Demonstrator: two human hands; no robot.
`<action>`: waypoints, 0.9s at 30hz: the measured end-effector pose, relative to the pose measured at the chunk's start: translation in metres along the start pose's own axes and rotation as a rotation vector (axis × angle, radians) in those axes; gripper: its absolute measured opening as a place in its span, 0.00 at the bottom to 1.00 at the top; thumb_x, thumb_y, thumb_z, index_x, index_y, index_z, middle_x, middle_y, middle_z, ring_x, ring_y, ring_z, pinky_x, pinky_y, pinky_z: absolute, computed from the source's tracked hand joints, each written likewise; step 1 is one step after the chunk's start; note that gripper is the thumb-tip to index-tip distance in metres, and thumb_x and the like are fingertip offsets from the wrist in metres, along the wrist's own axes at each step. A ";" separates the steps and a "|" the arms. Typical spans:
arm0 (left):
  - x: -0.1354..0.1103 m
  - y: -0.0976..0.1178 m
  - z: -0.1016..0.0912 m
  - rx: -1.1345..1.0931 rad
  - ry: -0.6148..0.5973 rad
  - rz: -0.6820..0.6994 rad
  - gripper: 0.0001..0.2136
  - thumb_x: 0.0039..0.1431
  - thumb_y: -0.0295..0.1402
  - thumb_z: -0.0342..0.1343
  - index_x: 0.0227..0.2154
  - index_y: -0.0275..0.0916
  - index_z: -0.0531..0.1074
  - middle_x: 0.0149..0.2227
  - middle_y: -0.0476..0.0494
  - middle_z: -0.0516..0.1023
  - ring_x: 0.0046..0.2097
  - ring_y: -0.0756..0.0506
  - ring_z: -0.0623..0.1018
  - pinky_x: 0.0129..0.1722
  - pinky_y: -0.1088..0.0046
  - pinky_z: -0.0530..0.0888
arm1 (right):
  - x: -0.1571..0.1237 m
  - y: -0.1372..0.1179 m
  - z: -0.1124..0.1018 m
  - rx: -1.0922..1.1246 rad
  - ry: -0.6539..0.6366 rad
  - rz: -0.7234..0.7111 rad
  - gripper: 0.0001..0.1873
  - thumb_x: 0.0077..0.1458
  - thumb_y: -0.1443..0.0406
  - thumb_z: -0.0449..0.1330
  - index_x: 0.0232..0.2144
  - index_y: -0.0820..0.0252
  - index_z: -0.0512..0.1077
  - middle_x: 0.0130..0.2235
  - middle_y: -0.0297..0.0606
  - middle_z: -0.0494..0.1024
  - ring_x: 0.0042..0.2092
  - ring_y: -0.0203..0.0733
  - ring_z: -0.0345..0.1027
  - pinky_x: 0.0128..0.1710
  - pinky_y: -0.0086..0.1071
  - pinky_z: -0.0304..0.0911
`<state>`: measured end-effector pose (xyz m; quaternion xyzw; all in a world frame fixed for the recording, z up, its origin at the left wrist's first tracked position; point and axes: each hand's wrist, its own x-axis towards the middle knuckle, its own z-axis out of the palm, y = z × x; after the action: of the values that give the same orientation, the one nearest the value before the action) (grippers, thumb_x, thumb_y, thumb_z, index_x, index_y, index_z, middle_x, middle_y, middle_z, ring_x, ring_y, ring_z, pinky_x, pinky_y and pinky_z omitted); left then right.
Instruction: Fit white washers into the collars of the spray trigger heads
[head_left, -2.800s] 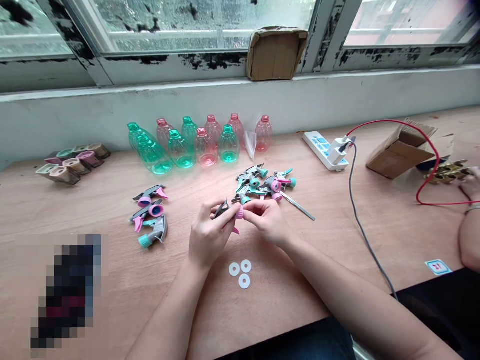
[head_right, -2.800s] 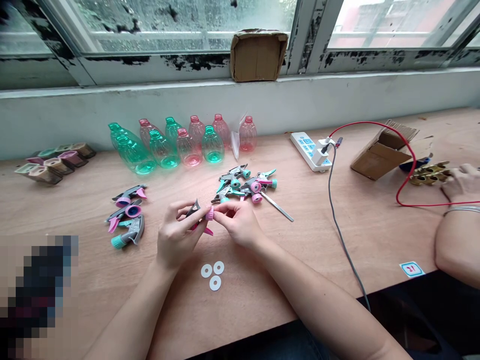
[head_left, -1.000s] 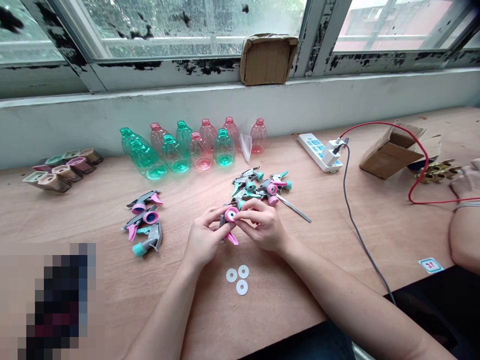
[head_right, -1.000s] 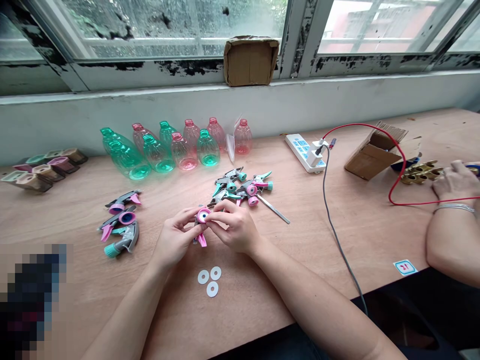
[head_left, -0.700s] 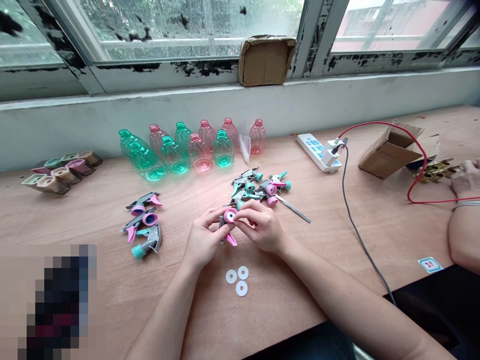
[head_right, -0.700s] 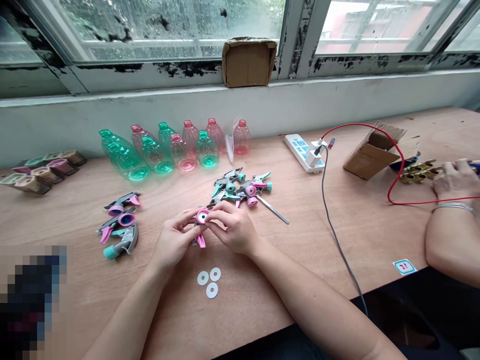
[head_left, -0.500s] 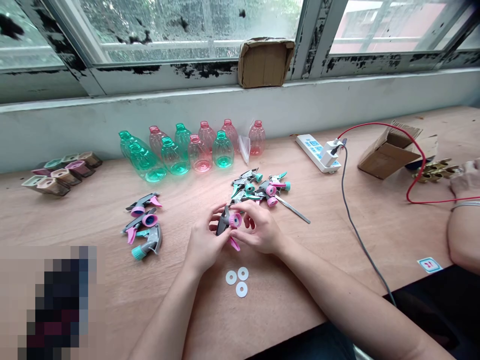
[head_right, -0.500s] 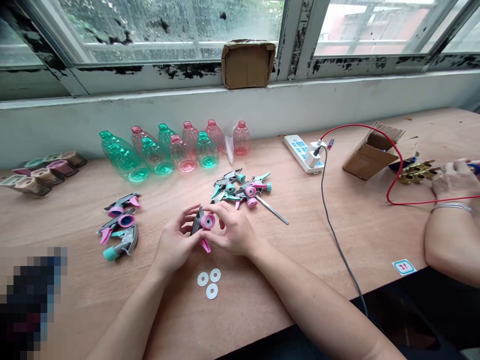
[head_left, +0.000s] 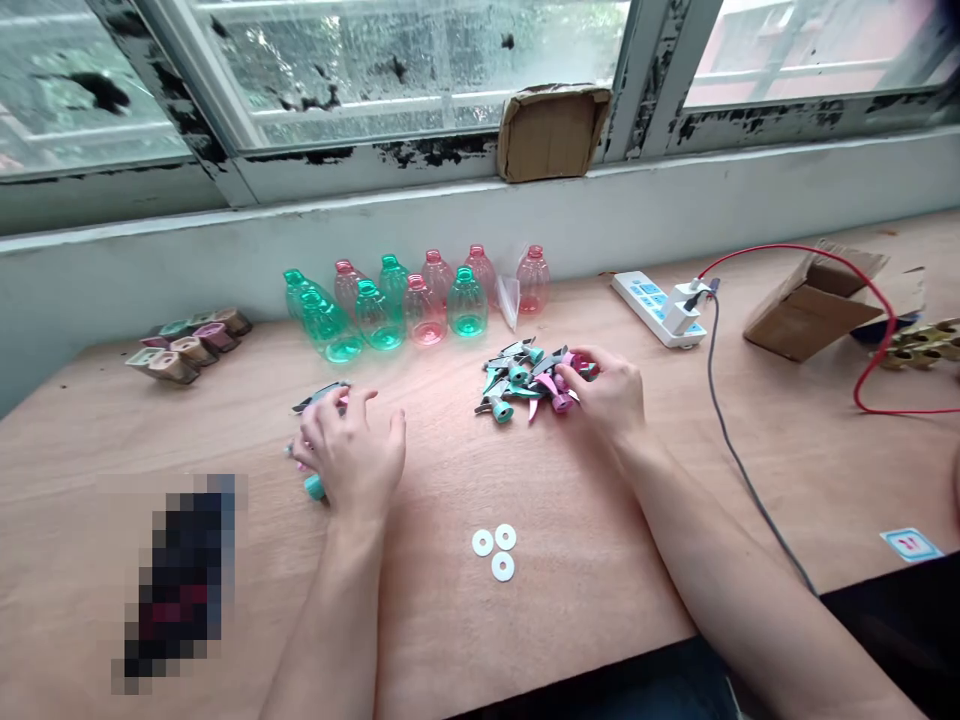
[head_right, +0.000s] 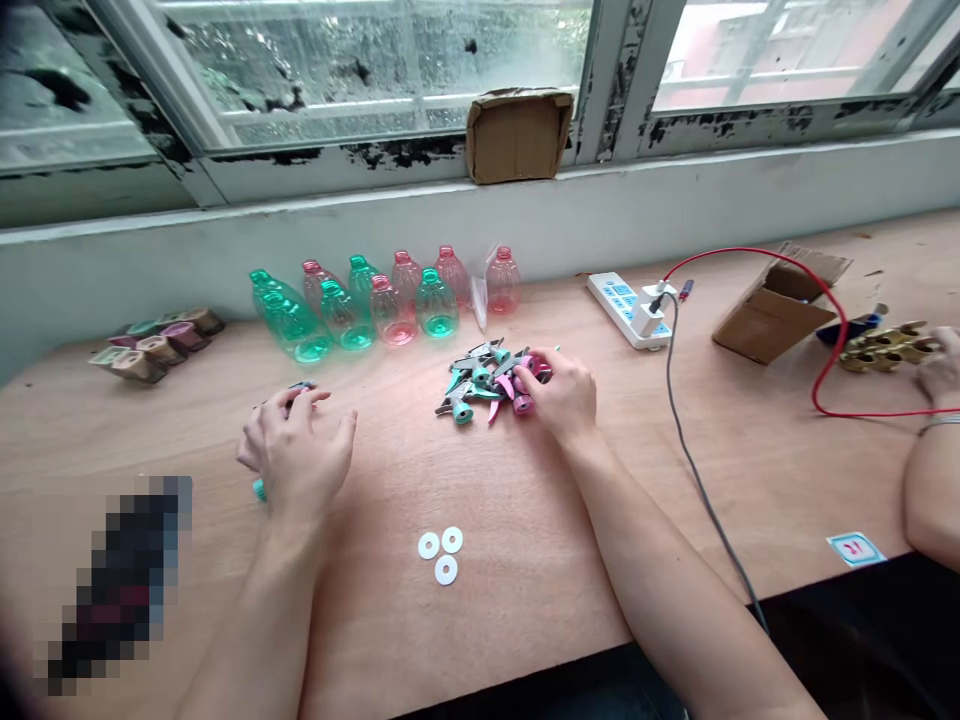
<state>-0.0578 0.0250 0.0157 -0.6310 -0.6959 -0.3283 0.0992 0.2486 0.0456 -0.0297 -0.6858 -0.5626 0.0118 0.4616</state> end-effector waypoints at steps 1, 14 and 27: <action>0.002 -0.003 -0.004 0.037 0.004 -0.039 0.16 0.58 0.42 0.55 0.47 0.42 0.73 0.57 0.34 0.68 0.61 0.28 0.62 0.58 0.42 0.57 | 0.000 0.002 0.002 -0.027 -0.013 -0.003 0.18 0.54 0.53 0.62 0.43 0.56 0.78 0.37 0.40 0.81 0.39 0.48 0.71 0.43 0.40 0.64; 0.008 -0.020 0.004 0.168 -0.380 -0.178 0.18 0.57 0.51 0.49 0.40 0.42 0.70 0.48 0.32 0.70 0.54 0.28 0.68 0.49 0.46 0.67 | -0.016 -0.033 -0.006 0.172 0.070 -0.452 0.06 0.58 0.63 0.59 0.35 0.59 0.74 0.36 0.41 0.76 0.39 0.43 0.69 0.43 0.36 0.64; -0.005 0.000 0.010 -0.126 -0.269 0.196 0.13 0.59 0.44 0.51 0.34 0.42 0.74 0.39 0.39 0.76 0.44 0.37 0.74 0.47 0.60 0.69 | -0.058 -0.073 -0.002 0.221 -1.212 -0.837 0.10 0.48 0.61 0.69 0.36 0.55 0.79 0.31 0.29 0.77 0.27 0.30 0.65 0.25 0.26 0.49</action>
<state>-0.0545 0.0271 0.0051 -0.7388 -0.6163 -0.2725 -0.0031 0.1726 -0.0051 -0.0108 -0.2369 -0.9283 0.2678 0.1025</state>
